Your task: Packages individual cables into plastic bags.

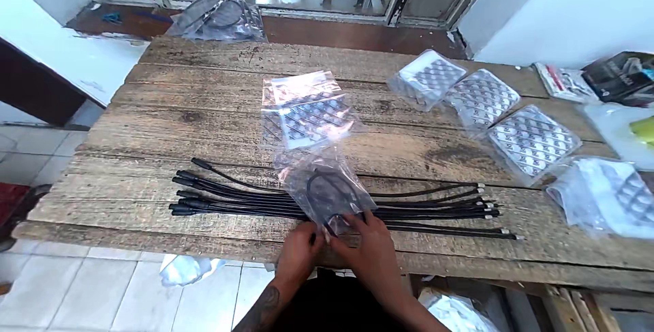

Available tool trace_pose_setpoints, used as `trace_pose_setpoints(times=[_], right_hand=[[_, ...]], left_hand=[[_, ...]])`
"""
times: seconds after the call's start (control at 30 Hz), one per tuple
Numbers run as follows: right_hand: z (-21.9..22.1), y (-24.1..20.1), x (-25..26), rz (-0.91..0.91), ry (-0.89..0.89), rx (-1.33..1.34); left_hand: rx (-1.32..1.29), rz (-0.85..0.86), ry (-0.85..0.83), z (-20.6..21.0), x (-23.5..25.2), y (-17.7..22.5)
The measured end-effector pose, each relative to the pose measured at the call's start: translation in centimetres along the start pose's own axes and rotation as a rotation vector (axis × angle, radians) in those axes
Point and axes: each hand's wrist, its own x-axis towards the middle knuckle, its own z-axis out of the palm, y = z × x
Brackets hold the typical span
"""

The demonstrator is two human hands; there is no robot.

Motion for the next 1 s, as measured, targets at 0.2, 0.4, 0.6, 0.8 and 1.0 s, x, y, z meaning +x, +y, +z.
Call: trace_pose_setpoints(times=[0.2,0.4,0.6,0.8,1.0], right_hand=[[5.3,2.2,4.7,0.01,0.12,-0.047],[4.0,3.8,1.7,-0.231,-0.226,-0.064],[3.8,7.6,0.0,-0.678,-0.066,-0.282],[5.7,4.5,0.9,-0.505,-0.043,-0.285],[0.2,8.5,-3.1,-0.689,0.295,-0.074]], left_hand=[[-0.054,0.259,-0.13,0.7,-2.5,0.6],[-0.075,-0.134,-0.126,-0.3,-3.5,-1.9],[-0.044,-0.123,-0.183,-0.7,-3.7,-2.5],[-0.099,-0.056,-0.256,-1.0,-4.1,-3.2],[-0.84,-0.307,-0.215,-2.0,-3.4,-4.7]])
